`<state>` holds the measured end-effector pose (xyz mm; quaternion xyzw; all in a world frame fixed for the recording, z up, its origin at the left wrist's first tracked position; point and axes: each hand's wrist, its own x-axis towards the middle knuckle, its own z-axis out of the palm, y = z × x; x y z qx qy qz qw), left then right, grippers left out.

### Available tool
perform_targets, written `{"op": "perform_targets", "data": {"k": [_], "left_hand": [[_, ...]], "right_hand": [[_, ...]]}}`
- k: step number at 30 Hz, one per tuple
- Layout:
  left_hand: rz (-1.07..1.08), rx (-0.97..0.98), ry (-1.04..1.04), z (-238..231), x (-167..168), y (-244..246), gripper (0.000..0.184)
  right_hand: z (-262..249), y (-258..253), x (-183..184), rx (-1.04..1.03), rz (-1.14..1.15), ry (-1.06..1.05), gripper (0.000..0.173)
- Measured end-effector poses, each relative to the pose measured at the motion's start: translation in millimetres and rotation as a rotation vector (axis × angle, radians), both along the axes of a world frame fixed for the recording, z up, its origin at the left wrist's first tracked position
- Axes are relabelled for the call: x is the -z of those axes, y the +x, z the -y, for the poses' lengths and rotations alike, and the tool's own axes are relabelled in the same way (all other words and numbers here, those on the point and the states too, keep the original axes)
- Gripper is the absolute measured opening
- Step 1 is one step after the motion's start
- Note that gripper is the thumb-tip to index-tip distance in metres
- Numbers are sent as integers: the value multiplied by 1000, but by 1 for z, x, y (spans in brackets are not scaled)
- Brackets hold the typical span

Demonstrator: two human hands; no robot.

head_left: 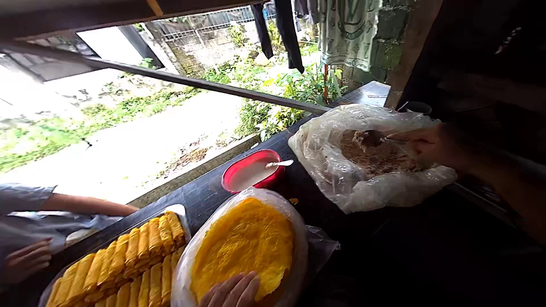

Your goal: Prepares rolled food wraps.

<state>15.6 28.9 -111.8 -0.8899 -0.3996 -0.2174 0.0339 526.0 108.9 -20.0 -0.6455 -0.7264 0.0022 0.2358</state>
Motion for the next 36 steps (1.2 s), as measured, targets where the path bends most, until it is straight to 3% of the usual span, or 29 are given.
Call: {"op": "perform_targets", "data": {"k": [5,10,13,18,23,30,36], "left_hand": [[35,9,181,-6,12,-7,23],[126,-31,193,5,31,-4,18],[206,-87,237,7,38,2,15],[339,-160,260,0,43,11,15],[384,-292,211,-18,31,26,29],[356,-374,189,-28,27,30,28],[407,-301,209,-22,33,22,21]], "right_hand": [[17,-98,-32,-266,-53,60,38],[24,-208,10,-560,20,35,43],[26,-242,39,-559,103,66,46],[51,-261,99,-430,88,193,50],[75,-273,149,-382,34,256,52],[78,-257,139,-356,20,217,48],[68,-233,100,-349,4,194,46]]}}
